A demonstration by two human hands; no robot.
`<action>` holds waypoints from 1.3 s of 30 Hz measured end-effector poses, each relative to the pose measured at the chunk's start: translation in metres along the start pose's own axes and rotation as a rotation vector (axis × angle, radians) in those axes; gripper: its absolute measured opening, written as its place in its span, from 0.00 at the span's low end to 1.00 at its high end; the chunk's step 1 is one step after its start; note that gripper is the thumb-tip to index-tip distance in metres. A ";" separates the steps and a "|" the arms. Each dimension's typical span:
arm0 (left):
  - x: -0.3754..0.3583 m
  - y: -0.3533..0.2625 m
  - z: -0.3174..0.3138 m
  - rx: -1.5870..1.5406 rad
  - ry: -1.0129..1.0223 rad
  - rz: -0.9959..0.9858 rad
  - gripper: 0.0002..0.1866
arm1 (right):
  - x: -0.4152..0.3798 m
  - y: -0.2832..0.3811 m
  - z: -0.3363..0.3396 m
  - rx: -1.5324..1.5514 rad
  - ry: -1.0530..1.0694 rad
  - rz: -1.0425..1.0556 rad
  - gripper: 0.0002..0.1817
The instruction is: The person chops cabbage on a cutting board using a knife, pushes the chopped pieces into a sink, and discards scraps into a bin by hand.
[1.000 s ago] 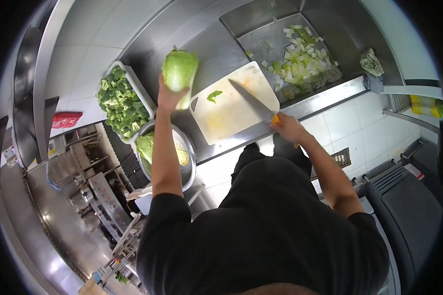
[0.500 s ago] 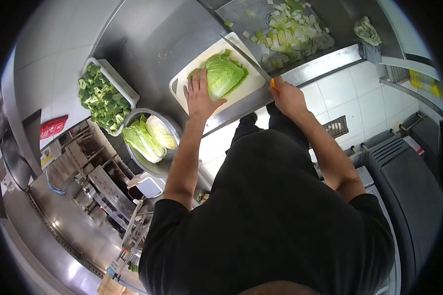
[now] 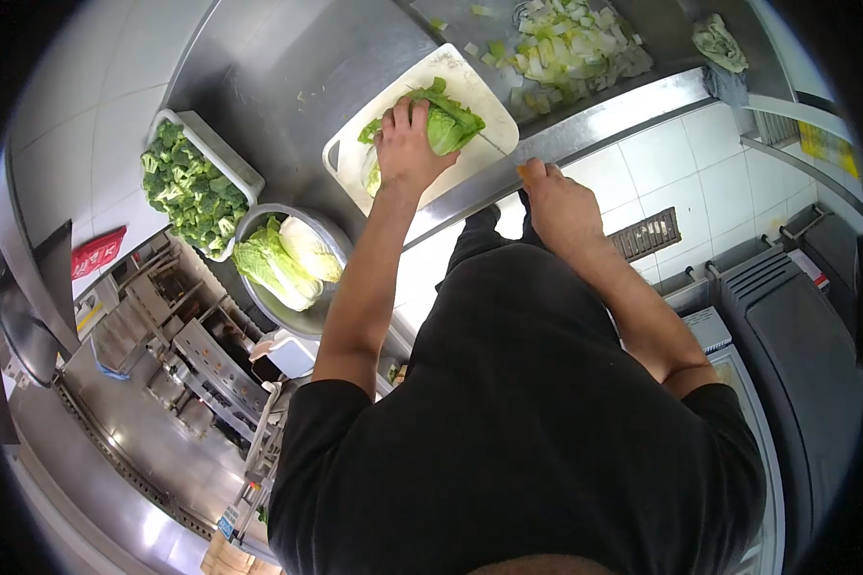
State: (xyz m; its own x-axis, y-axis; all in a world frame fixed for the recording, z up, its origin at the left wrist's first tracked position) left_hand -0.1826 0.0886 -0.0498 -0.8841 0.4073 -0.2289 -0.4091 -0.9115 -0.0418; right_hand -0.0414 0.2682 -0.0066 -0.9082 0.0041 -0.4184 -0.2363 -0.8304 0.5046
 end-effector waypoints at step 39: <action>0.038 -0.031 -0.028 0.064 0.150 -0.054 0.31 | 0.041 -0.058 0.039 0.205 -0.114 0.016 0.14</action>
State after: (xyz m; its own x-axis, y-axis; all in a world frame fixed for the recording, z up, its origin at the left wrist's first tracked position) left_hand -0.1974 0.1305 -0.0847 -0.8188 0.4379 -0.3712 -0.4726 -0.8813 0.0027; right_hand -0.0780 0.3381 -0.0236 -0.9427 0.0646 -0.3274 -0.2765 -0.7005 0.6579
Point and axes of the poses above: each hand's wrist, its own x-axis towards the middle knuckle, its own z-axis out of the back of the hand, y = z × x, the point moved 9 cm from there along x, towards the middle knuckle, and after that the axes turned 7 degrees about x, right-handed, at the moved point
